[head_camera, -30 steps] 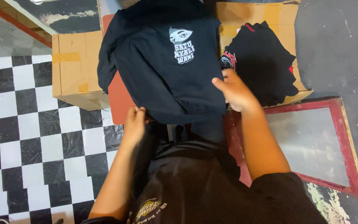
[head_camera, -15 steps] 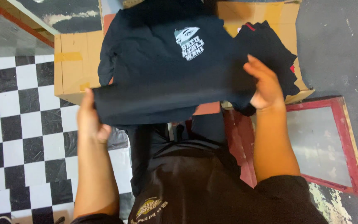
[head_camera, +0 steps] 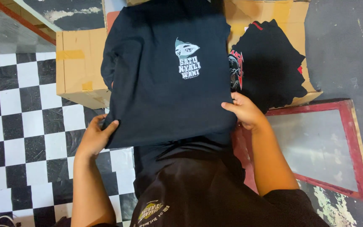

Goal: Operating a manual heat press to apply designs to t-shirts and then folding and stacking the finished items.

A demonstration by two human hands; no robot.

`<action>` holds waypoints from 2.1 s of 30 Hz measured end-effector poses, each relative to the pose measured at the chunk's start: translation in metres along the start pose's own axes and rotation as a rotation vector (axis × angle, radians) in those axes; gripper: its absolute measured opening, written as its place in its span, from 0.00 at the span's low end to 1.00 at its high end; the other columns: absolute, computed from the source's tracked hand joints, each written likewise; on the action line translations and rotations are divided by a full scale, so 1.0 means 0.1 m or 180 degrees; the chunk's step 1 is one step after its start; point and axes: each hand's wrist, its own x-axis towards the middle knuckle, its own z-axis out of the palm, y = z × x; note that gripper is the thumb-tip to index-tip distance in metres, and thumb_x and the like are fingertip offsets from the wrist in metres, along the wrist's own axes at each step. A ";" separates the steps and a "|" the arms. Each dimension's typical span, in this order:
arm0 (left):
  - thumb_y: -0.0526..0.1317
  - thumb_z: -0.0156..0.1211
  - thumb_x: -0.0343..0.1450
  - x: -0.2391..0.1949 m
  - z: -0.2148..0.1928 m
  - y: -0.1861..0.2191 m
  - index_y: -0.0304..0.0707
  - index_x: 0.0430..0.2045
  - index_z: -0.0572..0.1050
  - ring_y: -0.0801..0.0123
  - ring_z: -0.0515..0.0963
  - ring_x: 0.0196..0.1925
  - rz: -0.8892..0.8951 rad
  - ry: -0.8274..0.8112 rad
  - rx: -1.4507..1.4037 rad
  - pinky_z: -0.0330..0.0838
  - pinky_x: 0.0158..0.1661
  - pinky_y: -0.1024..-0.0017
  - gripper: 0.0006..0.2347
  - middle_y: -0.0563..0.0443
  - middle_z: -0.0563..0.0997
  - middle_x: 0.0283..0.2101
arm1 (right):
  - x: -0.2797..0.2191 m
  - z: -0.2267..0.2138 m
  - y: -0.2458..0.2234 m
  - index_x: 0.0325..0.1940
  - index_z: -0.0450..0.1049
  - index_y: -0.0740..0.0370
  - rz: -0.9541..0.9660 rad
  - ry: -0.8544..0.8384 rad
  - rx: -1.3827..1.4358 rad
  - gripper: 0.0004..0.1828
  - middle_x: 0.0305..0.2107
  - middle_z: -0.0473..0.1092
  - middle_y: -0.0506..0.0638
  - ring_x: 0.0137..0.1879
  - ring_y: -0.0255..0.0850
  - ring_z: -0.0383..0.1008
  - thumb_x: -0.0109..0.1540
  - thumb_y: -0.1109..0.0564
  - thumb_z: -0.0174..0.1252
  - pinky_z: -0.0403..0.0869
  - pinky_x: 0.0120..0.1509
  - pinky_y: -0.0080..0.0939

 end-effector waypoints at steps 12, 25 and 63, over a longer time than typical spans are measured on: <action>0.46 0.66 0.72 0.26 0.32 0.13 0.40 0.38 0.76 0.77 0.68 0.21 0.0142 0.0179 -0.0847 0.57 0.20 0.78 0.11 0.59 0.72 0.22 | 0.36 -0.04 0.33 0.51 0.75 0.57 0.0018 0.0603 -0.0551 0.15 0.27 0.76 0.52 0.29 0.37 0.77 0.64 0.51 0.67 0.79 0.27 0.36; 0.57 0.67 0.73 1.25 0.23 0.17 0.40 0.56 0.72 0.48 0.81 0.53 0.0453 0.0817 -0.0291 0.73 0.51 0.53 0.25 0.38 0.81 0.48 | 0.47 -0.14 0.37 0.44 0.76 0.68 -0.0416 0.0810 -0.1567 0.19 0.26 0.76 0.57 0.30 0.43 0.76 0.60 0.50 0.70 0.76 0.31 0.42; 0.51 0.66 0.75 0.65 0.28 -0.34 0.40 0.40 0.80 0.54 0.81 0.35 0.0196 0.0828 -0.0085 0.73 0.34 0.60 0.14 0.42 0.81 0.32 | 0.33 -0.22 0.90 0.44 0.75 0.66 -0.0031 0.1064 -0.1453 0.15 0.24 0.74 0.61 0.16 0.49 0.75 0.55 0.59 0.61 0.75 0.23 0.46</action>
